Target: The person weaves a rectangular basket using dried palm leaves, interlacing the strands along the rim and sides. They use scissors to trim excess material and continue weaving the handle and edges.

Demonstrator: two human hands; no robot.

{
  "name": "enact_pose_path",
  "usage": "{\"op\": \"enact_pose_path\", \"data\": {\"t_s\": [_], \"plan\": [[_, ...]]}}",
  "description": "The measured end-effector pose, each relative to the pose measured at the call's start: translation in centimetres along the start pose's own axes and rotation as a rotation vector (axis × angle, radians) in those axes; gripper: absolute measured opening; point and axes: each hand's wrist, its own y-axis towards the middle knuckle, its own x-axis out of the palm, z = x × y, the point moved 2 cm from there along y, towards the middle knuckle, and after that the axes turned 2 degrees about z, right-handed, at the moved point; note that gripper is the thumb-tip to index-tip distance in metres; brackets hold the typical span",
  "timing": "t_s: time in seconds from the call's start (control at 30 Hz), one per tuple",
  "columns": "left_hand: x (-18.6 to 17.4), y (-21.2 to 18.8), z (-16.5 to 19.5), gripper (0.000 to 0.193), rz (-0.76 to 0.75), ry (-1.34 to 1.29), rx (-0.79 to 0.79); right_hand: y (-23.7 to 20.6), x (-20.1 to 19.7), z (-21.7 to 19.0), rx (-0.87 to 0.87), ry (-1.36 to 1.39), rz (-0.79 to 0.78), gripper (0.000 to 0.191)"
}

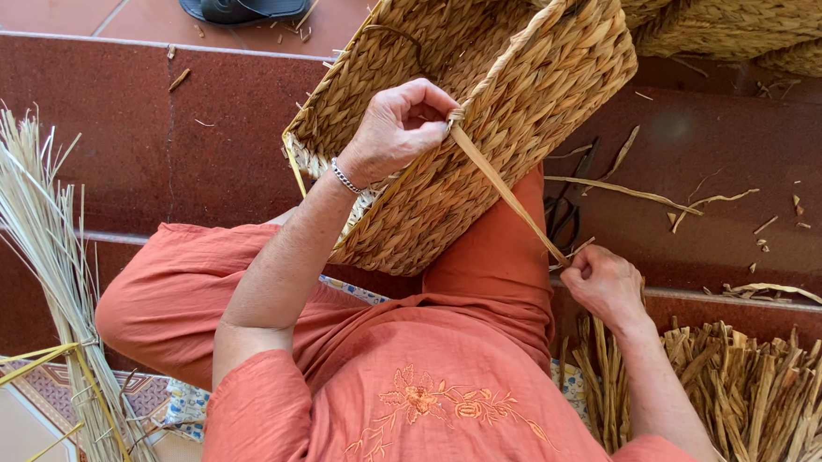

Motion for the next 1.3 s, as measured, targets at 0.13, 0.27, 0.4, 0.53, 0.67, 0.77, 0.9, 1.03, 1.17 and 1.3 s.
{"op": "enact_pose_path", "data": {"t_s": [0.13,0.27,0.4,0.53,0.67,0.77,0.9,1.03,1.17,1.3], "plan": [[0.1,-0.1,0.4,0.008,0.111,0.237,-0.014,2.0,-1.3,-2.6,-0.178,-0.18,-0.078,0.026],[1.0,0.0,0.6,0.011,0.203,0.241,0.063,3.5,-3.9,-8.1,-0.549,0.24,0.131,0.05],[1.9,-1.4,1.4,0.015,0.289,0.504,0.322,6.5,-2.8,-14.5,-0.468,0.487,0.174,0.034],[2.7,-2.2,1.1,0.022,0.332,0.945,0.485,8.1,-1.9,-17.5,-0.518,0.603,0.19,0.015],[3.4,-2.3,-0.2,0.025,0.304,1.124,0.495,7.2,-1.9,-17.1,-0.588,0.434,0.282,0.018],[3.6,-2.6,-0.9,0.018,0.295,1.175,0.491,5.9,-1.2,-16.8,-0.564,0.473,0.289,0.019],[3.6,-2.8,-1.5,0.014,0.31,1.195,0.529,4.5,0.4,-16.7,-0.511,0.574,0.278,0.018],[3.6,-2.5,-2.3,0.01,0.303,1.182,0.495,3.5,1.9,-16.6,-0.422,0.691,0.233,0.019],[3.6,-2.2,-1.7,0.011,0.309,1.059,0.47,3.1,2.1,-16.9,-0.405,0.778,0.204,0.019],[3.3,-2.8,1.1,0.012,0.372,1.108,0.525,3.1,0.7,-17.6,-0.355,0.881,0.093,0.017]]}}
